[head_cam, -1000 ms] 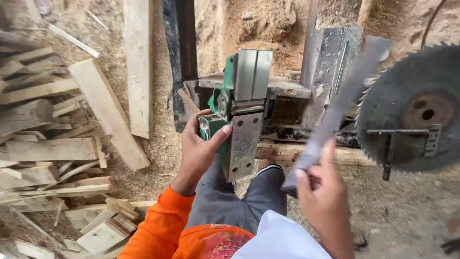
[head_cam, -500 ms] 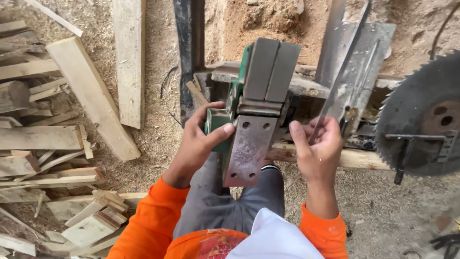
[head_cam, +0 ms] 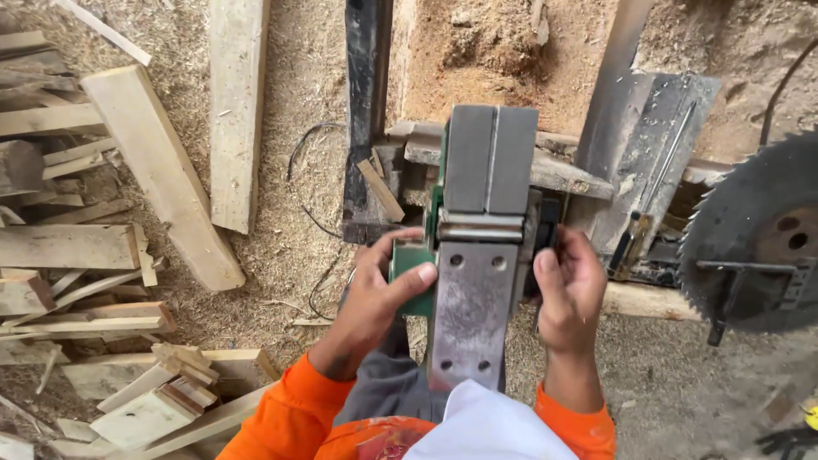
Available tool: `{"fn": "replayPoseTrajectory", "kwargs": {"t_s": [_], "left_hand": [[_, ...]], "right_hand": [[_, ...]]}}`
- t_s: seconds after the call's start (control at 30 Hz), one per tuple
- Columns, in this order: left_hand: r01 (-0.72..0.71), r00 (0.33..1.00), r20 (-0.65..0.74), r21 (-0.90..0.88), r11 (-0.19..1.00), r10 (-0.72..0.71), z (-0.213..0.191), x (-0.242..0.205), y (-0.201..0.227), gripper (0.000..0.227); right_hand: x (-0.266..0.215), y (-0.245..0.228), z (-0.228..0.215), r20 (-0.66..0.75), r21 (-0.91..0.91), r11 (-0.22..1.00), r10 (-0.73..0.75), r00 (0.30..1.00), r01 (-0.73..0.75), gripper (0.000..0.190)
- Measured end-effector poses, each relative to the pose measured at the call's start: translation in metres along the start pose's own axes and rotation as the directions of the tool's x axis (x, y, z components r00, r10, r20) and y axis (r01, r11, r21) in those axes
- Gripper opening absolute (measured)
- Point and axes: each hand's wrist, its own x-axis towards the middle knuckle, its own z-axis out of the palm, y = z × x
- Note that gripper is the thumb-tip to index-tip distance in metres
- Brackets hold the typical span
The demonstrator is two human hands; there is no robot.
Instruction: Adjusting and measuring a handheld power planer using a ruler and screwdriver in a workshop setting.
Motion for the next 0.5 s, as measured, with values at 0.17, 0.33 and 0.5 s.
{"fn": "replayPoseTrajectory", "kwargs": {"t_s": [0.17, 0.33, 0.5], "left_hand": [[0.065, 0.995, 0.075, 0.025, 0.998, -0.067, 0.012, -0.011, -0.011, 0.060], [-0.016, 0.998, 0.067, 0.207, 0.978, 0.002, 0.025, 0.013, 0.003, 0.059], [0.062, 0.997, 0.018, 0.234, 0.970, -0.068, 0.022, 0.051, 0.023, 0.054]], "right_hand": [[-0.030, 0.004, -0.015, -0.062, -0.064, 0.989, -0.138, 0.988, 0.134, 0.022], [-0.019, 0.020, -0.013, -0.206, 0.031, 0.998, -0.051, 0.977, 0.058, 0.014], [0.009, 0.043, -0.005, -0.242, -0.058, 0.981, -0.195, 0.950, 0.187, 0.024]]}}
